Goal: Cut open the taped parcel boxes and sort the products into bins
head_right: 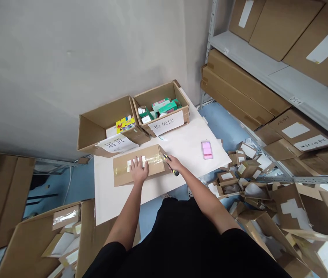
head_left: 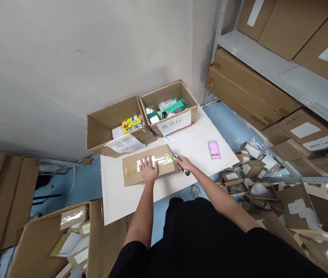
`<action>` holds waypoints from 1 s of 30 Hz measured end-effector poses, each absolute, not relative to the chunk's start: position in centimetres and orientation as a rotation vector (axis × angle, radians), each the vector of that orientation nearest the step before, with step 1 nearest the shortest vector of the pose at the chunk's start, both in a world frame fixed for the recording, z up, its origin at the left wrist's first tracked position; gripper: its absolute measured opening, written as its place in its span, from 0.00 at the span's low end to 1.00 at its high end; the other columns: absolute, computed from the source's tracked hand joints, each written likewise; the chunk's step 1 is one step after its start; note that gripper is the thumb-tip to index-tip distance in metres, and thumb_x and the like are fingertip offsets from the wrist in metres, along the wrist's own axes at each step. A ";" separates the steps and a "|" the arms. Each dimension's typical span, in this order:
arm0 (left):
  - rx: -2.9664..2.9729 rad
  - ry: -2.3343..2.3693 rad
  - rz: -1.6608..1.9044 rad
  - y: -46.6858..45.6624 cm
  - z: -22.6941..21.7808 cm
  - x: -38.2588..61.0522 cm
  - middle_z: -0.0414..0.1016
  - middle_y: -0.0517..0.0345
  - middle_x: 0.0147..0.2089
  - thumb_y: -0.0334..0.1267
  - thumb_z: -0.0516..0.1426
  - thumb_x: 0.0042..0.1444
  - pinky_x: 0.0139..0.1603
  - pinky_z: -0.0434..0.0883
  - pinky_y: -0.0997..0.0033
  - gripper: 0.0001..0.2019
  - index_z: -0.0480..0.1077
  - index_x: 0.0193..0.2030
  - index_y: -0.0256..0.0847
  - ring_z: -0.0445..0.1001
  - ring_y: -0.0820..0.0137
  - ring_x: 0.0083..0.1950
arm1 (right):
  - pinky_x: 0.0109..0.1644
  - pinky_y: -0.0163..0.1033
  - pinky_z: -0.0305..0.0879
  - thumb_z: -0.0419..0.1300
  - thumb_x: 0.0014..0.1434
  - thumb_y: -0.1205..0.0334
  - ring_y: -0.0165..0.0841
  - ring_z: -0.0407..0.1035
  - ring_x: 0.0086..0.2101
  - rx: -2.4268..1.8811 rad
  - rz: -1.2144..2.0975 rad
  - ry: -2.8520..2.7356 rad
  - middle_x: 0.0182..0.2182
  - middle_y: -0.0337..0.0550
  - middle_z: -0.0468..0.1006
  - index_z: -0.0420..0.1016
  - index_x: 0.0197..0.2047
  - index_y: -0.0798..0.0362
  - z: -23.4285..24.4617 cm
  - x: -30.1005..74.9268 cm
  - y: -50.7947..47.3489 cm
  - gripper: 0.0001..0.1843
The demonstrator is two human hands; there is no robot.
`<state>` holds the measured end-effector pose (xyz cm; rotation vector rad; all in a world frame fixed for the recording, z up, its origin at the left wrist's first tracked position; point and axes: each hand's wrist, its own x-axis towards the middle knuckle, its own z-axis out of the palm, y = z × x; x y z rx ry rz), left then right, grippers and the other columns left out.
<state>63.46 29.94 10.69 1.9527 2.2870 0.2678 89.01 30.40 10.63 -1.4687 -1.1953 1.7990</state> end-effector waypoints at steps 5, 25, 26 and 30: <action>1.967 2.306 0.248 29.9 10.5 63.3 0.52 0.50 0.81 0.57 0.44 0.72 0.80 0.45 0.44 0.34 0.58 0.78 0.44 0.42 0.51 0.83 | 0.17 0.33 0.60 0.54 0.72 0.44 0.31 0.62 0.12 -1.462 1.821 -1.198 0.15 0.25 0.66 0.63 0.45 0.46 10.2 87.9 29.8 0.14; 1.945 2.259 0.282 29.1 10.3 62.5 0.52 0.52 0.81 0.57 0.45 0.71 0.80 0.45 0.44 0.33 0.59 0.78 0.46 0.42 0.52 0.83 | 0.41 0.38 0.67 0.66 0.59 0.40 0.45 0.79 0.45 -2.059 1.203 -1.488 0.43 0.47 0.83 0.64 0.54 0.47 10.2 83.6 27.5 0.29; 1.947 2.221 0.270 28.9 10.4 62.0 0.52 0.52 0.81 0.57 0.45 0.71 0.80 0.47 0.45 0.33 0.59 0.78 0.46 0.44 0.53 0.83 | 0.42 0.39 0.67 0.66 0.59 0.40 0.46 0.79 0.46 -2.077 1.198 -1.511 0.44 0.48 0.83 0.64 0.56 0.47 10.1 83.4 27.5 0.30; 1.893 2.231 0.245 27.1 10.4 59.8 0.53 0.49 0.81 0.56 0.45 0.72 0.78 0.53 0.46 0.33 0.60 0.78 0.44 0.48 0.53 0.82 | 0.44 0.40 0.66 0.65 0.60 0.38 0.47 0.79 0.47 -2.098 1.198 -1.503 0.45 0.48 0.83 0.63 0.59 0.47 9.6 83.1 27.8 0.32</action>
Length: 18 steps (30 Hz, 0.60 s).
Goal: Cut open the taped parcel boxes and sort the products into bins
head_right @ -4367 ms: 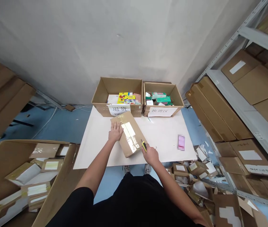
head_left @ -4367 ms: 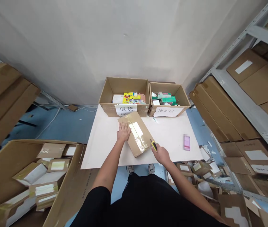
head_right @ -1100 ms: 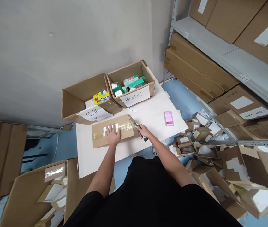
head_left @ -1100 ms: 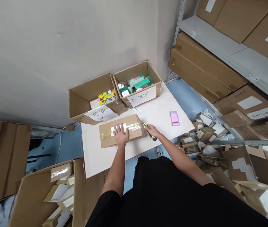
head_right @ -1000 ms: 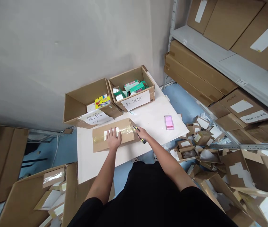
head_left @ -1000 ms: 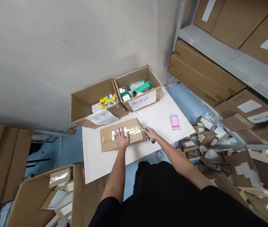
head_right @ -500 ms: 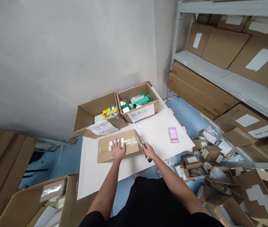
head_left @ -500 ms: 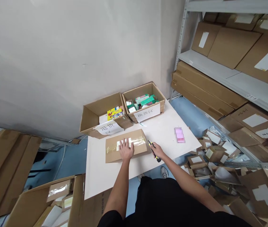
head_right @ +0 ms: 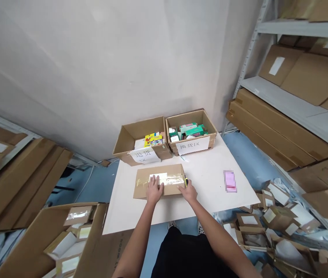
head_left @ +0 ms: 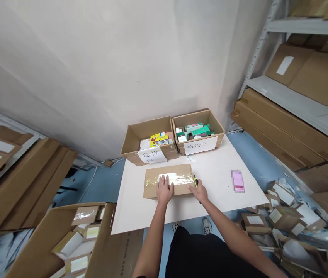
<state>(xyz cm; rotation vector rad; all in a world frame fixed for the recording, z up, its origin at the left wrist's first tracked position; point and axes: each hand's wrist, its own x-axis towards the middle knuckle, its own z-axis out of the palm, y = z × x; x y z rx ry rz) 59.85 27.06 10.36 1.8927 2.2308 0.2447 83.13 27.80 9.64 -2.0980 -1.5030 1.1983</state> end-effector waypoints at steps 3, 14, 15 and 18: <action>1.657 2.502 0.251 25.1 9.9 58.8 0.48 0.44 0.82 0.59 0.46 0.70 0.77 0.53 0.41 0.37 0.56 0.79 0.41 0.42 0.46 0.83 | 0.43 0.42 0.67 0.63 0.62 0.35 0.49 0.79 0.47 -2.085 1.173 -1.545 0.45 0.51 0.83 0.63 0.58 0.48 9.5 82.1 28.0 0.33; 1.591 2.444 0.301 27.1 9.4 49.8 0.41 0.38 0.83 0.68 0.47 0.66 0.80 0.45 0.45 0.50 0.43 0.81 0.30 0.37 0.48 0.83 | 0.36 0.43 0.72 0.56 0.62 0.28 0.48 0.81 0.37 -2.071 1.125 -1.384 0.39 0.50 0.84 0.64 0.55 0.48 8.7 73.0 24.6 0.34; 1.603 2.431 0.304 27.4 9.3 49.3 0.41 0.39 0.83 0.69 0.47 0.65 0.80 0.45 0.45 0.50 0.44 0.81 0.31 0.37 0.48 0.83 | 0.34 0.43 0.72 0.56 0.61 0.27 0.47 0.81 0.34 -2.068 1.147 -1.358 0.38 0.49 0.84 0.64 0.55 0.48 8.7 72.8 24.7 0.35; 1.622 2.398 0.315 28.1 9.0 48.7 0.41 0.41 0.83 0.71 0.47 0.64 0.80 0.45 0.45 0.51 0.46 0.81 0.32 0.37 0.47 0.83 | 0.30 0.43 0.71 0.59 0.58 0.27 0.44 0.78 0.25 -2.040 1.251 -1.286 0.35 0.47 0.83 0.64 0.55 0.49 9.0 72.9 25.6 0.37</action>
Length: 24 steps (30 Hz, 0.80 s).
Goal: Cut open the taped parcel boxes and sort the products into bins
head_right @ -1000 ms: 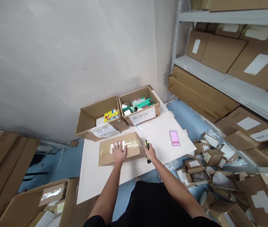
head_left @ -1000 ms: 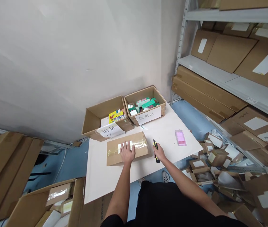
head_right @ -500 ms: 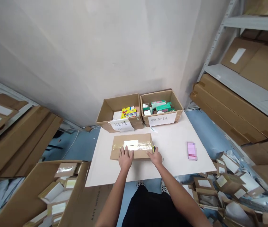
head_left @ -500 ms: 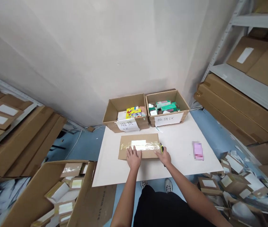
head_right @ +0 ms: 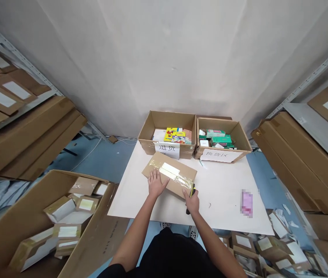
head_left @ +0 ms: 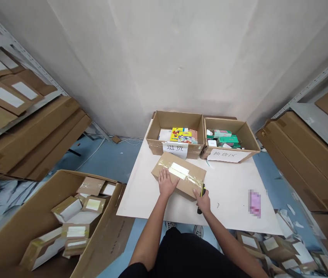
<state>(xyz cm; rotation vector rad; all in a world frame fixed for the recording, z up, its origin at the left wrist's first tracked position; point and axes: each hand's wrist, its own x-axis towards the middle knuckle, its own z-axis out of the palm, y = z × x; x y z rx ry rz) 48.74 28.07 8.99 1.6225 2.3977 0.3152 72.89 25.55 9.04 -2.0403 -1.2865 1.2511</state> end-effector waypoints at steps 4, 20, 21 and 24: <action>1.637 2.363 0.326 28.6 8.8 48.4 0.43 0.42 0.83 0.71 0.49 0.63 0.80 0.45 0.46 0.51 0.48 0.81 0.33 0.38 0.47 0.83 | 0.32 0.42 0.72 0.54 0.62 0.30 0.41 0.76 0.22 -2.097 1.190 -1.146 0.28 0.41 0.80 0.64 0.57 0.52 10.0 73.8 27.1 0.35; 1.719 2.187 0.105 30.6 9.8 45.6 0.49 0.37 0.81 0.67 0.54 0.60 0.77 0.50 0.42 0.50 0.52 0.80 0.34 0.43 0.39 0.81 | 0.41 0.42 0.74 0.56 0.60 0.47 0.41 0.79 0.35 -2.015 0.947 -1.472 0.42 0.42 0.84 0.68 0.64 0.48 12.3 69.4 31.4 0.32; 1.740 2.165 0.101 30.8 10.2 45.0 0.53 0.35 0.80 0.65 0.55 0.60 0.76 0.53 0.43 0.48 0.54 0.79 0.34 0.47 0.39 0.80 | 0.41 0.43 0.74 0.56 0.60 0.47 0.41 0.79 0.34 -2.008 0.981 -1.463 0.40 0.42 0.84 0.67 0.65 0.48 12.2 69.5 30.9 0.31; 1.825 2.092 0.152 31.1 11.0 42.1 0.62 0.40 0.76 0.56 0.58 0.63 0.73 0.59 0.47 0.38 0.62 0.75 0.40 0.57 0.44 0.77 | 0.43 0.44 0.74 0.54 0.62 0.47 0.41 0.78 0.30 -1.955 1.066 -1.423 0.31 0.38 0.82 0.65 0.66 0.50 12.0 69.7 29.9 0.31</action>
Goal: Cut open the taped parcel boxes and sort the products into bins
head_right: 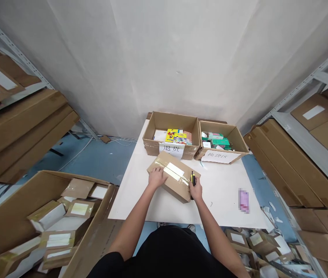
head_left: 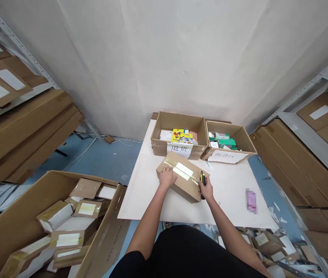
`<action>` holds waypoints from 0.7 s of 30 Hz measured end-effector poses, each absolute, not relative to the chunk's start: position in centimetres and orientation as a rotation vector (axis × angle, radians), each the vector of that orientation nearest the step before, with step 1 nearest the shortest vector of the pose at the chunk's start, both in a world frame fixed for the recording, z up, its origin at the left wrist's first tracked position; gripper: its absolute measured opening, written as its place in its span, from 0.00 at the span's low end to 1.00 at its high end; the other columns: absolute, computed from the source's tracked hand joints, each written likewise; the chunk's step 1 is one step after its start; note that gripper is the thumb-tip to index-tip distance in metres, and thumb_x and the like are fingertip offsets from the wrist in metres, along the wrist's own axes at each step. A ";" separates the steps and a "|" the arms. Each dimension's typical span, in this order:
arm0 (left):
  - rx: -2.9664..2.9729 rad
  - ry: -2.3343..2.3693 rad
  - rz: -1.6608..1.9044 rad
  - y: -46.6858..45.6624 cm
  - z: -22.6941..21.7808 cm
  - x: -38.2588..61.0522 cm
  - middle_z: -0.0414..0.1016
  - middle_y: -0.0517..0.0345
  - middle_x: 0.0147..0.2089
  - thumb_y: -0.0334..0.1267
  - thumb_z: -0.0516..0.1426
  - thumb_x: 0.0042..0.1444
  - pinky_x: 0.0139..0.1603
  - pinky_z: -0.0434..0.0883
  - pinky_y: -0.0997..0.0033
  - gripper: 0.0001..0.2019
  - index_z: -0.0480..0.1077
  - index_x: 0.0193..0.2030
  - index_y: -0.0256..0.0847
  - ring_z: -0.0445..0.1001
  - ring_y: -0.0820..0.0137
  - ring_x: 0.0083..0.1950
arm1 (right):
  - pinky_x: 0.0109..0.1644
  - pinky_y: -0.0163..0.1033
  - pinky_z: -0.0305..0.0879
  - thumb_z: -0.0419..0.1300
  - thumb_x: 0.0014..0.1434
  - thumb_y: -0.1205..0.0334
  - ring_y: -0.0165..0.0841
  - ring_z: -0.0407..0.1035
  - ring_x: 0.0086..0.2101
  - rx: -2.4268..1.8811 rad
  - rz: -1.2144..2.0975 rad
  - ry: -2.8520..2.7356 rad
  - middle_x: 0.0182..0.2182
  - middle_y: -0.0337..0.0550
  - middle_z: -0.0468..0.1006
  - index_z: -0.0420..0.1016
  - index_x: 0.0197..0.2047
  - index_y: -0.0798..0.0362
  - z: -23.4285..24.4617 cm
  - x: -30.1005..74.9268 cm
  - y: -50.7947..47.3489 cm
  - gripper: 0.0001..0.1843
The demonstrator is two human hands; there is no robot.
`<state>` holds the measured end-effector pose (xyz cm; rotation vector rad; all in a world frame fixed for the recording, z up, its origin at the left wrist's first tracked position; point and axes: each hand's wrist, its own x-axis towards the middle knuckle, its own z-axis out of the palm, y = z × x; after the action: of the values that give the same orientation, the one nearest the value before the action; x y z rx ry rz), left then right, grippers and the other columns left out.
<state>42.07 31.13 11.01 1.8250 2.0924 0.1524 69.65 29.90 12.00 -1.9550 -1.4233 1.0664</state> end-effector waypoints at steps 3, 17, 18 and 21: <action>1.874 2.074 0.213 30.9 10.9 39.1 0.57 0.49 0.79 0.55 0.58 0.63 0.75 0.57 0.52 0.36 0.61 0.76 0.48 0.51 0.50 0.80 | 0.45 0.45 0.74 0.54 0.63 0.47 0.42 0.78 0.29 -1.916 1.092 -1.393 0.28 0.38 0.81 0.65 0.66 0.52 12.1 69.8 29.4 0.32; 1.938 1.955 0.208 37.1 12.3 41.3 0.52 0.53 0.82 0.54 0.51 0.69 0.78 0.49 0.46 0.33 0.59 0.77 0.49 0.44 0.51 0.82 | 0.44 0.44 0.71 0.63 0.55 0.30 0.50 0.80 0.43 -2.197 0.902 -1.328 0.42 0.52 0.83 0.62 0.67 0.54 9.8 70.1 22.9 0.48; 1.927 1.940 0.165 37.5 12.2 41.6 0.49 0.55 0.82 0.54 0.50 0.69 0.79 0.46 0.45 0.33 0.56 0.79 0.51 0.42 0.52 0.83 | 0.45 0.44 0.71 0.63 0.55 0.30 0.50 0.80 0.44 -2.189 0.921 -1.319 0.42 0.52 0.83 0.62 0.66 0.53 9.3 70.0 22.7 0.47; 1.854 2.018 0.099 36.9 11.4 42.2 0.44 0.55 0.83 0.55 0.45 0.70 0.80 0.42 0.44 0.35 0.51 0.81 0.49 0.39 0.52 0.83 | 0.46 0.44 0.71 0.64 0.55 0.31 0.50 0.80 0.45 -2.192 0.930 -1.272 0.44 0.53 0.84 0.62 0.67 0.53 8.6 70.8 23.7 0.47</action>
<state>42.19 36.89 11.44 1.8538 2.0182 0.0989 70.84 23.70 8.57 -2.1917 -1.2720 0.9304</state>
